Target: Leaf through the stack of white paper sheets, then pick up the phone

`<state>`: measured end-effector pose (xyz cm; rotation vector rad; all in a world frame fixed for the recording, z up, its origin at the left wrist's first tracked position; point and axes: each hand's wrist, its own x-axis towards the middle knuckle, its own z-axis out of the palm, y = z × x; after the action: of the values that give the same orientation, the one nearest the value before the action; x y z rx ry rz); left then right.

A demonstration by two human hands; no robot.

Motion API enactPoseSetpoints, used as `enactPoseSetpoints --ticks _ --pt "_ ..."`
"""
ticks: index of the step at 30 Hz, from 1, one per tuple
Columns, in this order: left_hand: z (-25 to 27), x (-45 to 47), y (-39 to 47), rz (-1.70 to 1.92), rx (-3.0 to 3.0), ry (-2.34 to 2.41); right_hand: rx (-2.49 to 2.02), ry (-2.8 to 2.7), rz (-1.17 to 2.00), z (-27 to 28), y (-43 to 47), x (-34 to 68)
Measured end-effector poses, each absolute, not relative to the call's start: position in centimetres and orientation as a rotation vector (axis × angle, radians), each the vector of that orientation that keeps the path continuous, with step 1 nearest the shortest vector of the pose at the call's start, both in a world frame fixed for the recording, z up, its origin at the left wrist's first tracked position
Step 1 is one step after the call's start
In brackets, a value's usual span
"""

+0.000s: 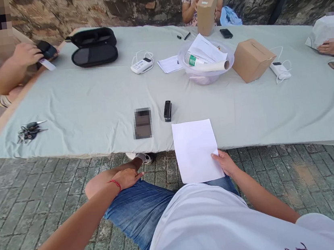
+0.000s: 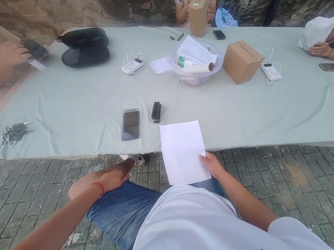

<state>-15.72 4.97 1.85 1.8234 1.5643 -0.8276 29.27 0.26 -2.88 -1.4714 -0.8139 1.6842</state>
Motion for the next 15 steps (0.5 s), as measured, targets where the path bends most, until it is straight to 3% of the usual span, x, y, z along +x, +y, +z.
enactPoseSetpoints --ticks 15 --pt "0.7 -15.3 4.5 -0.972 1.855 1.433 -1.473 -0.819 1.680 -3.2 0.2 29.3"
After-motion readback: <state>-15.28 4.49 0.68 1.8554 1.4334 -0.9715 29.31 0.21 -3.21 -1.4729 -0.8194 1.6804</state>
